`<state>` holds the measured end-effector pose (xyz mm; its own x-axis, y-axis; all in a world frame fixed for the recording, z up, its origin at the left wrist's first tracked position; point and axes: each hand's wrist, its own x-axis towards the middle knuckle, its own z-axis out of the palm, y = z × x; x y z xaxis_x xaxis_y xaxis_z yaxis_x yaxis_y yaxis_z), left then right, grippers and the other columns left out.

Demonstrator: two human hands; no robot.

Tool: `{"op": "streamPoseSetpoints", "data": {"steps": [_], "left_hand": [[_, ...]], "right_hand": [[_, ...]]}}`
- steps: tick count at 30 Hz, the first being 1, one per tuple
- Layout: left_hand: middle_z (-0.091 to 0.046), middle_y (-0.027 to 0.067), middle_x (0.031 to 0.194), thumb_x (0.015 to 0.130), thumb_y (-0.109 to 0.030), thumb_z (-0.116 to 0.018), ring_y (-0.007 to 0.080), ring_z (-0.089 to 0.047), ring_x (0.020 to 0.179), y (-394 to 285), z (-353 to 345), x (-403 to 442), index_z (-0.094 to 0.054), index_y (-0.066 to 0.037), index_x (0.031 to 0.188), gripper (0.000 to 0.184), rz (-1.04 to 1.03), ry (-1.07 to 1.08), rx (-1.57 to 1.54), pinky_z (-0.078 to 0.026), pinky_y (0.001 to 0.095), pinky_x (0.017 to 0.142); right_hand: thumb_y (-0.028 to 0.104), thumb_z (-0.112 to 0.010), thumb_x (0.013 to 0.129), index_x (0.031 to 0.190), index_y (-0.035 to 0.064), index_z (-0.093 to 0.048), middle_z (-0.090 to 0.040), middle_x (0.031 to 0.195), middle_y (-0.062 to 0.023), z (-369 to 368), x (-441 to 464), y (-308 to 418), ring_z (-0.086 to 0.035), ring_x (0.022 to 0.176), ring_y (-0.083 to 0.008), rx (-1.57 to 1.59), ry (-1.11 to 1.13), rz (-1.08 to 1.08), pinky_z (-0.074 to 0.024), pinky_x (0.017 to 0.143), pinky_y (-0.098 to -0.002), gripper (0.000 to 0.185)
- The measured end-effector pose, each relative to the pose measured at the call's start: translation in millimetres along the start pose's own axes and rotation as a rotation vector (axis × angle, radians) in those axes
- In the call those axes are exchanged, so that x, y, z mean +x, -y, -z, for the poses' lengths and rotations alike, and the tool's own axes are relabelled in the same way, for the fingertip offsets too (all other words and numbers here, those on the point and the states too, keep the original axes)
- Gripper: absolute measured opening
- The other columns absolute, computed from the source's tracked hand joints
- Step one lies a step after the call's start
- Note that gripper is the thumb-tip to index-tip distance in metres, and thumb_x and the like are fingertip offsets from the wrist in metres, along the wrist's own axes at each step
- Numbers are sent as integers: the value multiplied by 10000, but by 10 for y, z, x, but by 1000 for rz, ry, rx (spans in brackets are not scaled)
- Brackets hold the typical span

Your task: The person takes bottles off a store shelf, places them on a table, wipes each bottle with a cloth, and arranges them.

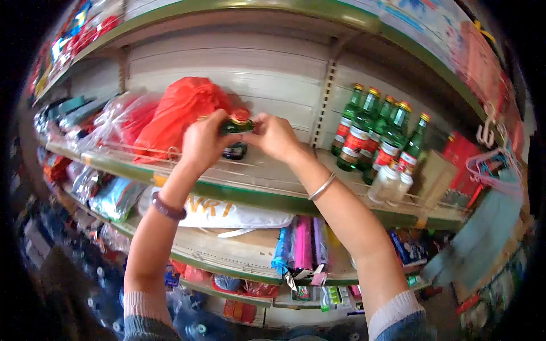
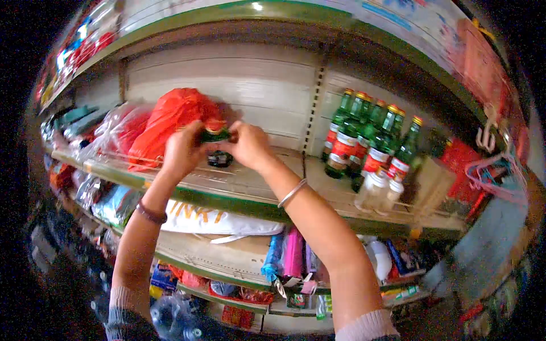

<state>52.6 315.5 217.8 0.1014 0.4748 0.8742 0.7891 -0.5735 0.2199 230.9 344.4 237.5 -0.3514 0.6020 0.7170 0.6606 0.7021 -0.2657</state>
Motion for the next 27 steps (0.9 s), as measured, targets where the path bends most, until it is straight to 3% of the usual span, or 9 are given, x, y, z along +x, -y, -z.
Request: {"op": "streamPoseSetpoints", "data": {"steps": [2,4,6,9,11,14,18,22,27], "left_hand": [[-603,158,796,676,-206,-751,327,-597,764,-221,124,-47,-558,-24,924,364,-143,-179,-147,-465,392,643],[-596,144,791,662,-180,-756,323,-593,748,-553,270,-199,-571,-18,948,377,-84,-169,-320,-465,381,644],[-596,120,803,646,-159,-754,302,-593,733,-755,306,-468,-587,-36,967,382,-253,-194,-372,-466,364,639],[-601,108,870,596,-83,-753,294,-593,771,-1132,311,-1078,-600,-56,988,422,-344,63,-311,-472,379,646],[-595,126,849,579,-83,-777,291,-594,739,-1255,111,-1495,-570,-34,969,444,-454,297,-514,-483,379,621],[-607,139,821,648,-165,-795,280,-598,699,-1546,-532,-2332,-586,-10,947,396,-152,542,-774,-486,358,617],[-611,148,812,668,-162,-783,301,-606,708,-2111,-907,-3433,-603,-9,953,370,174,918,-1027,-481,368,631],[-595,171,845,779,-162,-674,331,-598,756,-2848,-912,-3857,-565,3,1000,296,-161,1083,-925,-476,402,650],[-555,139,1107,847,-102,-556,233,-547,995,-4069,-905,-4425,-504,-16,1160,328,-4,1453,-1177,-438,339,854]], "right_hand": [[263,-742,724,952,22,-575,-647,796,-116,225,-206,135,-630,709,-193,131,-147,115,-486,641,-315,371],[217,-726,734,989,30,-558,-633,853,-125,471,-557,290,-624,756,-219,91,-240,248,-487,665,-332,359],[195,-720,731,1019,36,-549,-615,909,-132,696,-999,432,-613,805,-247,28,-266,351,-485,688,-350,371],[210,-721,713,1040,38,-572,-598,925,-113,819,-1967,420,-594,818,-283,-37,-136,323,-482,691,-378,398],[258,-733,702,1031,39,-607,-620,955,-120,728,-2716,322,-611,845,-288,-53,-118,220,-486,715,-385,415],[192,-707,767,991,27,-606,-630,884,-121,508,-3765,254,-629,798,-273,190,-23,-309,-488,683,-370,296],[313,-640,819,980,114,-648,-624,927,-91,514,-5144,509,-592,865,-260,76,59,-719,-453,765,-404,256],[366,-609,828,1016,81,-610,-615,912,-126,789,-6095,961,-604,785,-321,-9,-58,-951,-486,670,-425,342],[329,-587,836,1095,83,-564,-611,897,-155,1292,-7114,1429,-606,775,-350,-169,-383,-1071,-503,654,-435,358]]}}
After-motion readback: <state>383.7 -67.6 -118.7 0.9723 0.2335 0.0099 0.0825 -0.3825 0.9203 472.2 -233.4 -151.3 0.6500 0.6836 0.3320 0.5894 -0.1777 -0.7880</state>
